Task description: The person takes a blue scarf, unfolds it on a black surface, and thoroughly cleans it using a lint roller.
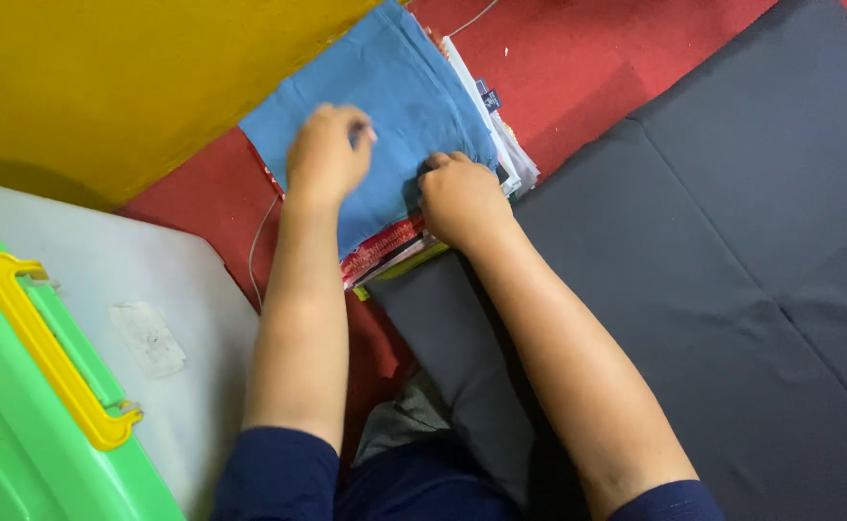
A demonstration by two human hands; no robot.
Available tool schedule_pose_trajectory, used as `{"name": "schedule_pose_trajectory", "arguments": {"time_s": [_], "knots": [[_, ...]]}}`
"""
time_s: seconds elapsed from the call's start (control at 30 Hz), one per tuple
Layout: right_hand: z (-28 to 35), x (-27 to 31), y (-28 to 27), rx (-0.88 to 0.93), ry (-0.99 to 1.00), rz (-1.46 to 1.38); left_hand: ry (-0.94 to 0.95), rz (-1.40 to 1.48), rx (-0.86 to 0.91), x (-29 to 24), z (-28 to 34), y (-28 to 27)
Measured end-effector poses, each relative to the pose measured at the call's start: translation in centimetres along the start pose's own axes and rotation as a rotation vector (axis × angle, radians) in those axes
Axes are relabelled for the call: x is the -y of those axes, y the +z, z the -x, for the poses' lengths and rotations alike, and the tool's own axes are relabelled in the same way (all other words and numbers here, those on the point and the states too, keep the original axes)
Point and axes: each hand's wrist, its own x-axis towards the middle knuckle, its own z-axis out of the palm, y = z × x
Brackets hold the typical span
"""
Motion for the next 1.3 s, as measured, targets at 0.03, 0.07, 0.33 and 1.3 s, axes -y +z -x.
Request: {"name": "schedule_pose_trajectory", "arguments": {"time_s": [0.03, 0.07, 0.33, 1.3], "knots": [[0.2, 0.0, -0.3, 0.003, -0.001, 0.001, -0.002, 0.002, 0.001, 0.4, -0.7, 0.8], [0.1, 0.1, -0.7, 0.052, -0.003, -0.031, -0.061, -0.054, -0.165, 0.9, -1.6, 1.2], [-0.3, -0.7, -0.1, -0.065, -0.175, -0.003, -0.23, -0.174, 0.122, 1.7, -4.7, -0.7], [0.2, -0.1, -2.8, 0.039, 0.071, -0.308, -0.281, -0.351, 0.058, -2.9, -6.5, -2.9]]}}
